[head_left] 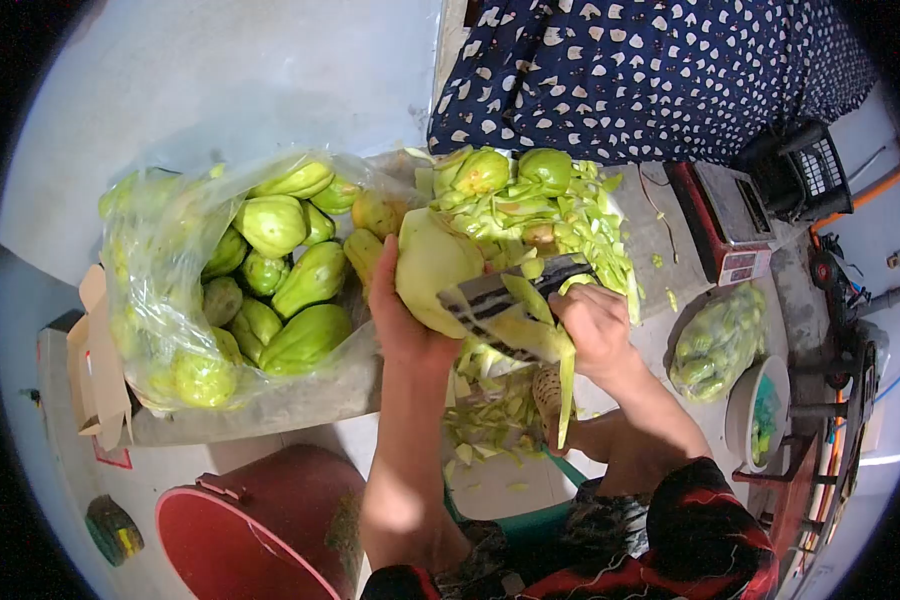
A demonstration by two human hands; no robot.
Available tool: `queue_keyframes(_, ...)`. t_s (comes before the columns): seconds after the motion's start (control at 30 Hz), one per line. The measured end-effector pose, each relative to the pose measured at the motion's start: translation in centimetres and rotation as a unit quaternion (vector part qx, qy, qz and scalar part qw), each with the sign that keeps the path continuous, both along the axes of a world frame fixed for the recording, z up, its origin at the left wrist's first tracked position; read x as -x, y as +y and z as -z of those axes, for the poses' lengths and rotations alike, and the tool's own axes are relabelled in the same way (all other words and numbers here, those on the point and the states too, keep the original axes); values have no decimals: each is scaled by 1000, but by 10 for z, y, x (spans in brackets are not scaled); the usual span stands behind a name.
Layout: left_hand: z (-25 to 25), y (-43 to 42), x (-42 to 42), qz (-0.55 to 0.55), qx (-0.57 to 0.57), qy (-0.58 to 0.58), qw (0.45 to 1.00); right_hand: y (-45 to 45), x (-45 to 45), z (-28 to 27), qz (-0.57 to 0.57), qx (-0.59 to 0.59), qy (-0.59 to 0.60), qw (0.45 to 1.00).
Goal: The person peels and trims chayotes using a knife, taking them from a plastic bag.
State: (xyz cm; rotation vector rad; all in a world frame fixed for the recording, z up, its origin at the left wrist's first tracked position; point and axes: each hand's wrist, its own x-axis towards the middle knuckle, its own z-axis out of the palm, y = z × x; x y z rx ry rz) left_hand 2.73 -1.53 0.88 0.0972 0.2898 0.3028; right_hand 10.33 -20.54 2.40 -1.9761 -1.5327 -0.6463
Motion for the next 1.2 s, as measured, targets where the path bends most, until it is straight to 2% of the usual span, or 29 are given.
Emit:
queue_keyframes(0.1, 6, -1, 2, 23, -42, -1, 999, 3, 2, 2, -15, 4, -50, 999)
queue_keyframes(0.2, 10, -1, 2, 46, -70, -54, 995, 6, 4, -2, -25, -4, -76, 997)
queue_keyframes(0.4, 3, -4, 2, 27, -63, -10, 998, 7, 6, 1, -18, 0, -68, 998)
queue_keyframes(0.47, -1, -7, 2, 9, -55, 21, 998, 6, 1, 0, 16, 21, 15, 1000)
queue_keyframes(0.57, -3, -4, 4, 12, -69, 54, 996, 2, -10, 4, 14, 19, 35, 999)
queue_keyframes(0.67, -5, -4, 5, 53, -52, 6, 997, 3, 2, -9, -7, 15, 2, 1000)
queue_keyframes(0.73, -6, -4, 6, 53, -64, 20, 996, 4, 7, -9, -24, 11, -33, 999)
queue_keyframes(0.87, 3, -3, 5, 58, -92, 37, 993, 2, 2, -8, -2, 25, 21, 999)
queue_keyframes(0.97, -13, -8, 9, 61, -88, 15, 994, -3, -19, 7, 53, 52, 53, 996)
queue_keyframes(1.2, -1, -5, 3, 60, -85, 23, 994, 0, 11, -19, -15, 24, 33, 999)
